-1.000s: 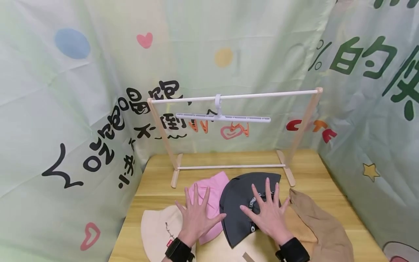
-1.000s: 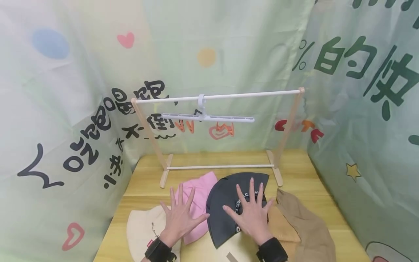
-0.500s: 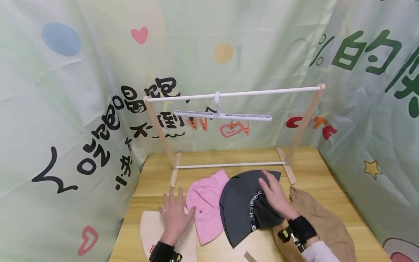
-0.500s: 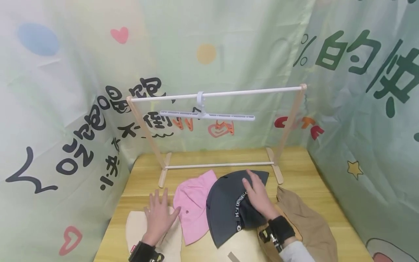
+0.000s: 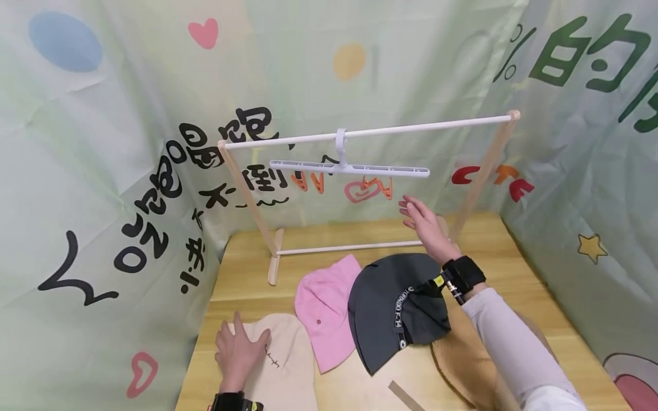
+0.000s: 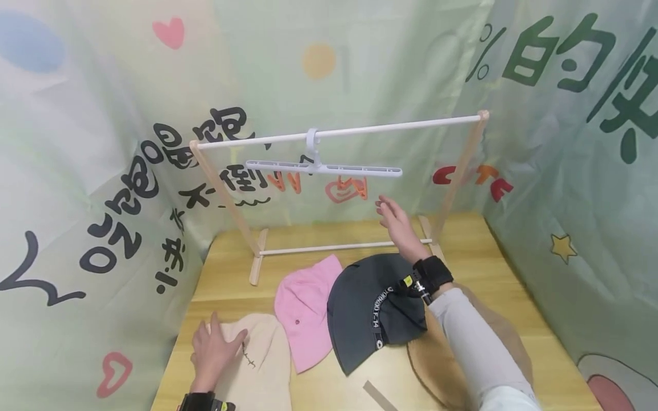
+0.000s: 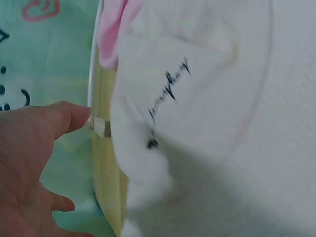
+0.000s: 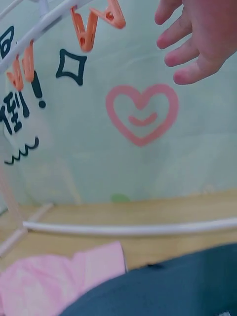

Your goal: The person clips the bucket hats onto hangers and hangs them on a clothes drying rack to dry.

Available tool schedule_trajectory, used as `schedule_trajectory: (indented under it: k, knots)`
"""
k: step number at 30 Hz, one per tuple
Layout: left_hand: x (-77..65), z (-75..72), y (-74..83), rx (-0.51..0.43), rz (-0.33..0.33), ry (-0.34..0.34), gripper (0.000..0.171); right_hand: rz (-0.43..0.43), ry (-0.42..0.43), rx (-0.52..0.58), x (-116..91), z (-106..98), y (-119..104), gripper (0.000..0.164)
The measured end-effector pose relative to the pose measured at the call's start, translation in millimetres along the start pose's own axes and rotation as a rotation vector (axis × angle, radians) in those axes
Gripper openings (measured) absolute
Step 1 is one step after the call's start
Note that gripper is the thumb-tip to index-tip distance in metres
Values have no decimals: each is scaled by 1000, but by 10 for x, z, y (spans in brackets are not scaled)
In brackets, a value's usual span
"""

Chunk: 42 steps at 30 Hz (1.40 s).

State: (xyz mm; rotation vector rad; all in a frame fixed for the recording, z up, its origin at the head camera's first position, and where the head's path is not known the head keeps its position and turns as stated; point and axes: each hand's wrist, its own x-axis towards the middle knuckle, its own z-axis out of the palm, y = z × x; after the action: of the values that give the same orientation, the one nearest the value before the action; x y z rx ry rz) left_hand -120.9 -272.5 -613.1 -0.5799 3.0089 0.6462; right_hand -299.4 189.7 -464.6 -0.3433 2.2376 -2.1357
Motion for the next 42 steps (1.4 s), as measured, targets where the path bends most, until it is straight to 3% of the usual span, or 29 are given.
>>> schedule_trajectory:
  k: [5,10,14,19,29,35,42]
  knots:
    - [-43,25,-123,-62,-58,-52,111,3,-14,87,233,-8,-150,59]
    - [-16,4,-234,-116,-133,-27,113,33,-57,193,467,54,-258,59]
    - [-20,-1,-337,-149,-213,-45,116,83,-81,254,587,111,-290,55]
    - [3,8,-414,-159,-233,-61,118,97,-90,313,682,103,-296,53]
    - [66,44,-498,-138,-309,-63,114,92,-245,513,709,46,-296,44]
    - [102,35,-562,-137,-336,-150,117,57,-361,580,693,63,-245,47]
    - [101,79,-559,-121,-383,-199,111,19,-458,607,645,51,-134,34]
